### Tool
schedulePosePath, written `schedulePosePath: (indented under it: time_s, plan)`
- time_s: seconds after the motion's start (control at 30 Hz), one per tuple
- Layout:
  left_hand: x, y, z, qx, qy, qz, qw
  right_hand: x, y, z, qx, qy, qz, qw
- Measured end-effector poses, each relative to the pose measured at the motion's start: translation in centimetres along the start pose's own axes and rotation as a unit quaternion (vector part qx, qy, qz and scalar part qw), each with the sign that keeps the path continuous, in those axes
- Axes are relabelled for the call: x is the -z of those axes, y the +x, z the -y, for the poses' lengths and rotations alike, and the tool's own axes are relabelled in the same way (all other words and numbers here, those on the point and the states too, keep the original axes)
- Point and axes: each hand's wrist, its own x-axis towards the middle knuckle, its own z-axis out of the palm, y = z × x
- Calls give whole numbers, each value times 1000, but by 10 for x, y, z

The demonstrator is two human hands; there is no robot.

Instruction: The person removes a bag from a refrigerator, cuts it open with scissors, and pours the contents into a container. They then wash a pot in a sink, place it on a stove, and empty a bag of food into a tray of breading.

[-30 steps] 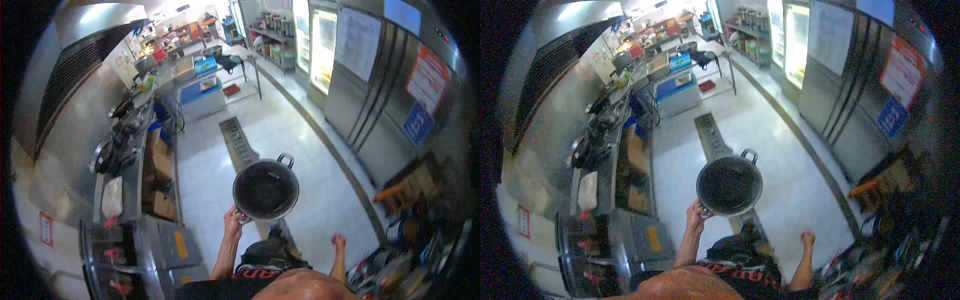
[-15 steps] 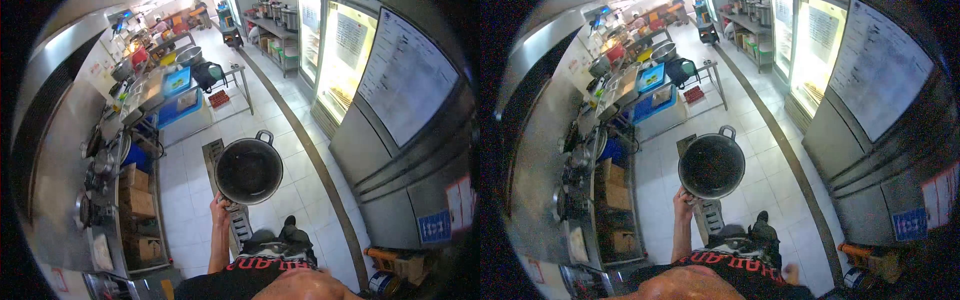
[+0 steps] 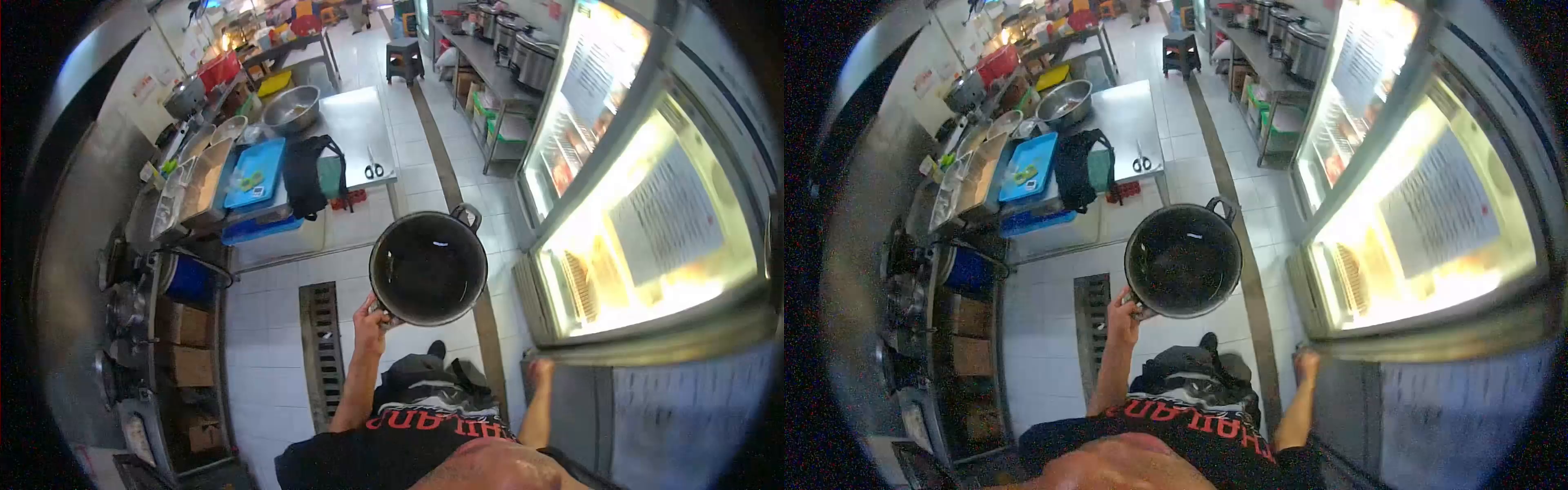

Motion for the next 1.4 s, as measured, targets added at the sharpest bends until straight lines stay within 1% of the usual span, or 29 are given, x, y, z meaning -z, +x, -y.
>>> schedulePosePath:
  time_s: [0.03, 0.07, 0.13, 0.17, 0.23, 0.3, 0.37, 0.4, 0.5, 0.53, 0.57, 0.6, 0.63, 0.67, 0.7, 0.73, 0.77, 0.8, 0.87, 0.9, 0.93, 0.97, 1.03, 1.17, 1.2, 1.23, 1.27, 1.33, 1.4]
  plan:
    - [-12, 36, -4, 13, 18, 8, 1000, -7, -3, -11, -108, -22, 29, 993]
    - [-46, 78, -10, -25, -44, 41, 998, -17, -1, -10, -183, -25, 54, 981]
    - [-98, 159, -25, -21, -30, -4, 999, -39, 37, 2, -272, -25, 89, 958]
    - [-124, 201, -31, -23, -25, -27, 999, -51, 72, 15, -293, -28, 102, 950]
    - [-181, 281, -47, -29, -33, -19, 999, -77, 162, 49, -319, -43, 130, 938]
    - [-215, 361, -48, -50, -49, -28, 997, -102, 265, 93, -327, -73, 159, 929]
    - [-233, 456, -43, -88, -65, -32, 993, -131, 380, 158, -309, -106, 194, 925]
    - [-241, 497, -45, -75, -81, -38, 993, -149, 437, 195, -297, -123, 211, 923]
    - [-288, 606, -76, -69, -111, -90, 987, -208, 634, 323, -184, -203, 267, 924]
    - [-302, 636, -91, -71, -82, -116, 987, -238, 708, 373, -100, -274, 300, 908]
    - [-316, 667, -107, -79, -87, -129, 985, -278, 787, 437, 50, -391, 319, 862]
    - [-328, 701, -120, -86, -91, -139, 982, -324, 851, 510, 174, -471, 311, 807]
    - [-333, 738, -129, -92, -93, -147, 980, -375, 898, 593, 242, -461, 299, 800]
    - [-330, 779, -132, -86, -85, -158, 980, -424, 930, 671, 197, -279, 314, 886]
    - [-323, 818, -135, -92, -79, -149, 981, -473, 961, 750, 155, -82, 323, 930]
    - [-314, 858, -141, -99, -70, -136, 983, -516, 959, 829, 239, -71, 364, 897]
    - [-311, 892, -151, -100, -64, -125, 985, -554, 969, 887, 215, -92, 373, 898]
    - [-312, 929, -174, -119, -55, -139, 982, -602, 981, 939, 198, -107, 382, 896]
    - [-327, 992, -205, -140, -55, -174, 973, -681, 994, 1016, 196, -118, 488, 842]
    - [-326, 1018, -222, -125, -61, -175, 975, -719, 1003, 1040, 172, -121, 545, 812]
    - [-317, 1052, -229, -131, -80, -162, 975, -753, 1014, 1059, 144, -122, 597, 780]
    - [-309, 1084, -233, -135, -97, -150, 975, -784, 1020, 1075, 129, -136, 614, 766]
    - [-314, 1139, -267, -141, -91, -194, 966, -854, 1040, 1104, 104, -156, 654, 733]
    - [-303, 1255, -323, -171, -112, -269, 941, -994, 1127, 1139, 81, -184, 702, 683]
    - [-296, 1280, -333, -168, -134, -251, 944, -1030, 1138, 1158, 77, -205, 715, 664]
    - [-289, 1303, -342, -180, -130, -285, 933, -1060, 1142, 1173, 74, -227, 727, 644]
    - [-281, 1332, -357, -191, -139, -284, 929, -1096, 1147, 1187, 64, -218, 745, 627]
    - [-256, 1387, -383, -209, -137, -299, 921, -1182, 1169, 1210, 73, -229, 751, 614]
    - [-229, 1427, -386, -203, -129, -335, 911, -1242, 1176, 1227, 51, -242, 756, 606]
